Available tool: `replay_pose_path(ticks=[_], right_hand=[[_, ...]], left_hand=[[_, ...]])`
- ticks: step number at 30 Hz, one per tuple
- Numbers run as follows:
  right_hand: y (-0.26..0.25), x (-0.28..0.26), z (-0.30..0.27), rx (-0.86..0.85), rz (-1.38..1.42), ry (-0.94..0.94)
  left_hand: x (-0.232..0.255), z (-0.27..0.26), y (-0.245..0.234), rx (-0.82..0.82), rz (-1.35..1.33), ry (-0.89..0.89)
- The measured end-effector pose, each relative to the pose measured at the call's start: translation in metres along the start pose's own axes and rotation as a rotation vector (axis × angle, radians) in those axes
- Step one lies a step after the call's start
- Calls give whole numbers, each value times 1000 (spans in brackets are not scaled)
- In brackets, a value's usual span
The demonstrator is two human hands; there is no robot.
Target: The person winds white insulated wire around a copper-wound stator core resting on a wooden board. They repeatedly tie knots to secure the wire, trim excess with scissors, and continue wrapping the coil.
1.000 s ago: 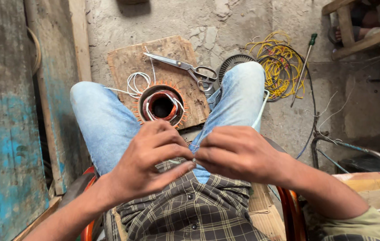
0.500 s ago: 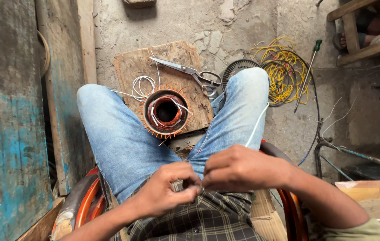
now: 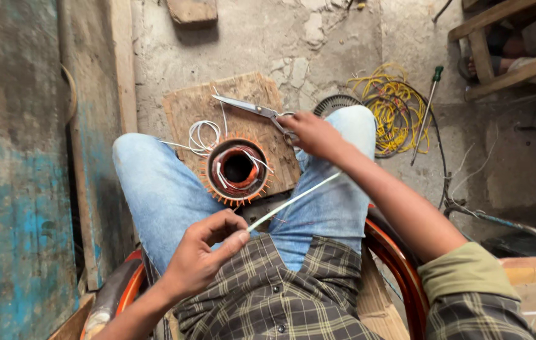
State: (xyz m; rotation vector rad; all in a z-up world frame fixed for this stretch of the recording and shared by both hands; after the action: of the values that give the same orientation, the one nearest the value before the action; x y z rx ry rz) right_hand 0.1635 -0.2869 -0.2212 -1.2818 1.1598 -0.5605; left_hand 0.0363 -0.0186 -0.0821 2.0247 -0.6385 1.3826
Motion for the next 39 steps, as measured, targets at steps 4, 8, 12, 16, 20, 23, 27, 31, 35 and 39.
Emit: replay_pose_path(ticks=[4,8,12,16,20,23,27,31,35,39], right_hand=[[30,-2,0,-53,-5,53],[2,19,0,-172,128,362],[-54,2,-43,-100,530,490],[-101,-65,-144,149,806,518],[-85,-158,-206,30,947,322],[-41,-185,-221,-212,911,476],[-26,-208,-206,-158,1003,377],[-11,-211,-197,-272,1019,479],[-14,-216,-182,-209,1196,365],[2,-208,-191,-338,1357,546]], left_hand=[[-31,-1,-27,198,-31,-130],[-30,8,-34,150,-92,19],[-49,10,-39,198,-248,-84],[-52,11,-45,255,-216,-67],[-36,13,-46,278,-136,70],[-24,10,-47,316,-121,171],[-13,3,-43,329,-4,206],[-5,2,-31,282,47,223],[-1,3,-29,251,92,193],[-2,9,-32,242,191,124]])
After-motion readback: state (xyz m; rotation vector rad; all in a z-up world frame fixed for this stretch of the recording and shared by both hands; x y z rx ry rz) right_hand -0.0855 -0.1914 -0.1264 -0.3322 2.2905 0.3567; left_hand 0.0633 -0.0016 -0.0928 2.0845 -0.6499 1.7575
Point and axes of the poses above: each hand's wrist, its own z-axis towards the middle knuckle, its own y-axis out of the palm, x = y × z, the point moved 8 cm from there along z, towards the middle knuckle, and after that the axes turned 7 degrees about -x, right-handed, at the moved point
